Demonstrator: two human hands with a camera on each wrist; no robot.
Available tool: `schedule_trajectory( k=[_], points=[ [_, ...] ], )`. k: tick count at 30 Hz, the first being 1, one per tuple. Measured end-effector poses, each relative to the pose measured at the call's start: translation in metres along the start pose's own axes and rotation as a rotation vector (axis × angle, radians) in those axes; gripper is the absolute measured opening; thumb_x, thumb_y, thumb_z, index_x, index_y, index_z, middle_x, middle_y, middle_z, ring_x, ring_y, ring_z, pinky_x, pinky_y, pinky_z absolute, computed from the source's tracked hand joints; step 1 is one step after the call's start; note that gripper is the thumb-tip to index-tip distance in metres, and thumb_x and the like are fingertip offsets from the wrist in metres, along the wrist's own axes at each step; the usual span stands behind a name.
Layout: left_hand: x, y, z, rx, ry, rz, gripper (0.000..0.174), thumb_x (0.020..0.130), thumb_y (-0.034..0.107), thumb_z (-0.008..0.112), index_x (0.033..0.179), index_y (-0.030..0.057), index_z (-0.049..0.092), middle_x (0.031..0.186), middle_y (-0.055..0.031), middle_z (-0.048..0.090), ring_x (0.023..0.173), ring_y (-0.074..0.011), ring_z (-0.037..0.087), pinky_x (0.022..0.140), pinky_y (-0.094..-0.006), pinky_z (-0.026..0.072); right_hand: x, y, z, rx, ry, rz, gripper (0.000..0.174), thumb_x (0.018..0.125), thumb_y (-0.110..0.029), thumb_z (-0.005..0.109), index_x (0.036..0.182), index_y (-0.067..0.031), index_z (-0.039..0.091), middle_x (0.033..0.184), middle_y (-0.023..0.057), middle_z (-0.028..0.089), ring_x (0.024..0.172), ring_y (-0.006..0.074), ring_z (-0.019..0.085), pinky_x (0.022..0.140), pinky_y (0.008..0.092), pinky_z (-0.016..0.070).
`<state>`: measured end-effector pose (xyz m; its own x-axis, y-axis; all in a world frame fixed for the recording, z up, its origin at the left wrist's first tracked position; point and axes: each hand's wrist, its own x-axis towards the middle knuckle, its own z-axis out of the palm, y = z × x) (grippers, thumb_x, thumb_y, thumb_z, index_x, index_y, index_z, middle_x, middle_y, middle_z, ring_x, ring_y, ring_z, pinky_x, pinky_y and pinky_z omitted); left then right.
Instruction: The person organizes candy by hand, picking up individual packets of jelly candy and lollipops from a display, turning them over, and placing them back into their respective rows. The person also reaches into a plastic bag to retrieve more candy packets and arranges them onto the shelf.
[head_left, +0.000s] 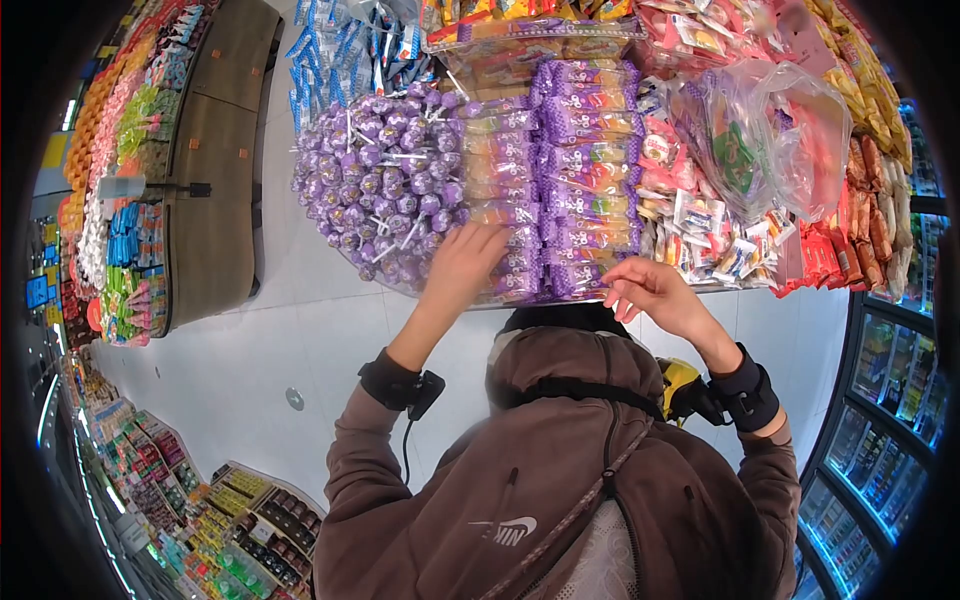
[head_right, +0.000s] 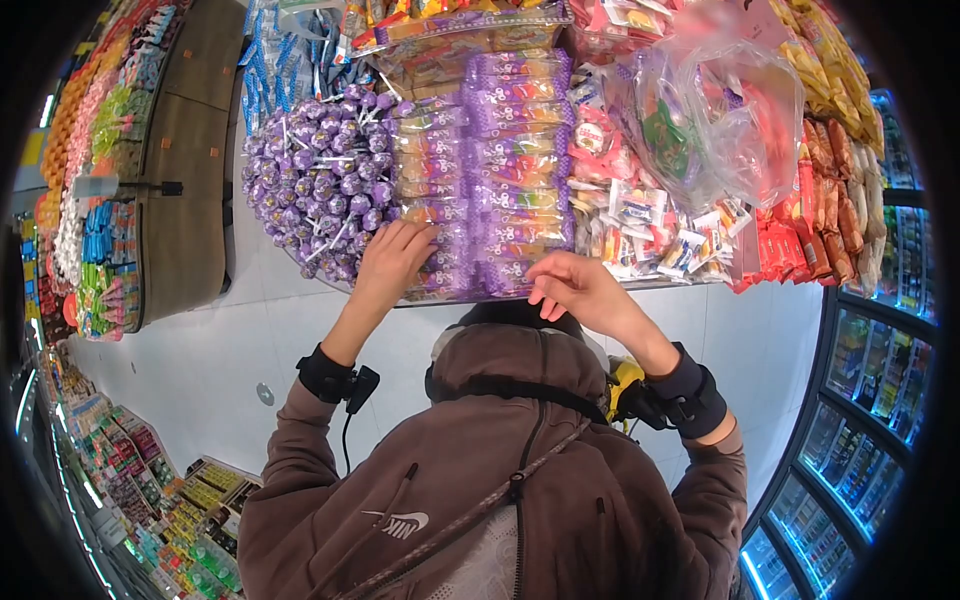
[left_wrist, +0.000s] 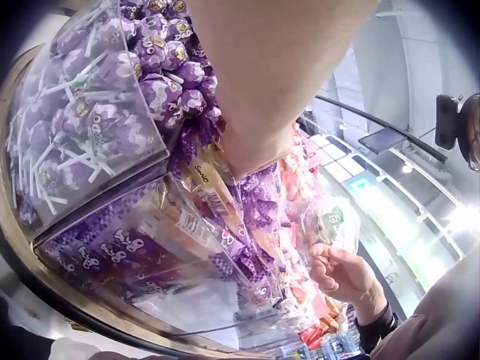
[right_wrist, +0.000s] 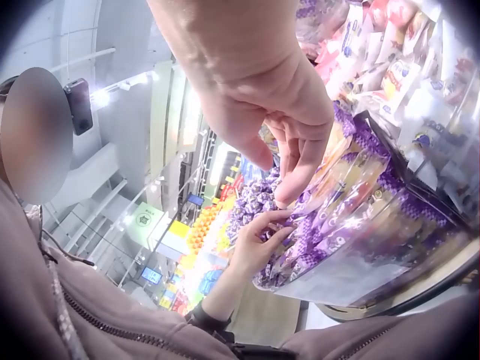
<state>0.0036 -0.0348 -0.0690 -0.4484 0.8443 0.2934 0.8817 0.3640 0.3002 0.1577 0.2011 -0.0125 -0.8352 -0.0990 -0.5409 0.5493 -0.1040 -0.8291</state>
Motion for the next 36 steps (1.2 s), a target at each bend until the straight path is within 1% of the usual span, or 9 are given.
schedule_trajectory(
  k=[4,7,9,11,13,19,25,28,36],
  points=[
    [0.002,0.004,-0.004,-0.047,0.043,-0.037,0.027,0.073,0.012,0.063,0.098,0.0055,0.056,0.091,-0.0055,0.056,0.084,-0.0226,0.053,0.071,-0.0327,0.0426,0.0,0.0,0.002,0.042,0.025,-0.036,0.015,0.089,-0.008,0.046,0.101,-0.0002,0.052,0.081,0.0052,0.058,0.068,0.0098,0.056,0.061,0.023,0.0478],
    [0.005,0.005,-0.008,-0.131,0.124,-0.112,0.026,0.074,0.01,0.063,0.099,0.0051,0.055,0.092,-0.0072,0.057,0.083,-0.0243,0.054,0.071,-0.0335,0.0435,-0.011,-0.026,-0.007,0.002,0.197,-0.397,0.014,0.088,-0.006,0.047,0.1,0.0005,0.053,0.082,0.0057,0.058,0.071,0.0102,0.055,0.065,0.0235,0.0465],
    [0.007,0.005,-0.011,-0.221,0.163,-0.169,0.026,0.074,0.01,0.061,0.099,0.0049,0.055,0.092,-0.0088,0.058,0.084,-0.0259,0.054,0.071,-0.0345,0.0435,-0.022,-0.06,-0.037,-0.181,0.491,-0.753,0.014,0.087,-0.004,0.047,0.098,0.0015,0.054,0.085,0.0067,0.058,0.075,0.0115,0.053,0.071,0.0242,0.0438],
    [0.011,0.009,-0.017,-0.254,0.194,-0.198,0.023,0.075,0.008,0.06,0.098,0.0048,0.056,0.091,-0.01,0.058,0.082,-0.027,0.054,0.07,-0.0349,0.0438,-0.039,-0.096,-0.078,-0.401,0.832,-0.932,0.015,0.087,-0.004,0.047,0.098,0.0029,0.055,0.091,0.0069,0.058,0.082,0.0123,0.053,0.075,0.0243,0.0424],
    [0.012,0.011,-0.02,-0.297,0.218,-0.22,0.022,0.075,0.007,0.059,0.097,0.0045,0.056,0.089,-0.0108,0.058,0.081,-0.0278,0.055,0.069,-0.0352,0.044,-0.055,-0.131,-0.106,-0.66,1.004,-0.804,0.017,0.087,-0.004,0.046,0.101,0.0026,0.053,0.093,0.0062,0.058,0.087,0.0127,0.055,0.077,0.0249,0.0437],
    [0.015,0.007,-0.02,-0.401,0.241,-0.186,0.02,0.076,0.005,0.059,0.096,0.0036,0.056,0.088,-0.0119,0.058,0.079,-0.0289,0.055,0.067,-0.0354,0.045,-0.034,-0.129,-0.206,-1.348,0.74,-0.247,0.024,0.079,-0.002,0.052,0.102,-0.0004,0.056,0.092,0.009,0.061,0.08,0.0167,0.059,0.073,0.0283,0.0467],
    [0.014,0.0,-0.026,-0.411,0.223,-0.134,0.02,0.076,0.005,0.059,0.096,0.0053,0.057,0.087,-0.011,0.058,0.079,-0.0278,0.056,0.066,-0.0342,0.0454,0.007,-0.119,-0.188,-1.341,0.652,-0.205,0.03,0.074,-0.007,0.054,0.104,-0.0035,0.057,0.088,0.0164,0.062,0.081,0.0296,0.059,0.072,0.0356,0.046],
    [0.012,-0.001,-0.027,-0.395,0.224,-0.134,0.02,0.076,0.005,0.059,0.096,0.0062,0.058,0.087,-0.0101,0.058,0.079,-0.0272,0.056,0.066,-0.0341,0.0453,0.01,-0.14,-0.158,-1.561,0.742,0.013,0.029,0.075,-0.006,0.05,0.103,-0.0025,0.057,0.086,0.0185,0.062,0.08,0.0335,0.059,0.071,0.0386,0.0449],
    [0.011,0.007,-0.029,-0.387,0.195,-0.143,0.02,0.076,0.006,0.059,0.096,0.0069,0.058,0.087,-0.0102,0.059,0.079,-0.0273,0.056,0.066,-0.0343,0.0452,0.051,-0.107,-0.219,-1.464,0.771,-0.305,0.022,0.078,-0.009,0.047,0.095,0.0001,0.058,0.09,0.0217,0.06,0.086,0.0367,0.057,0.074,0.0424,0.0434]
  ],
)
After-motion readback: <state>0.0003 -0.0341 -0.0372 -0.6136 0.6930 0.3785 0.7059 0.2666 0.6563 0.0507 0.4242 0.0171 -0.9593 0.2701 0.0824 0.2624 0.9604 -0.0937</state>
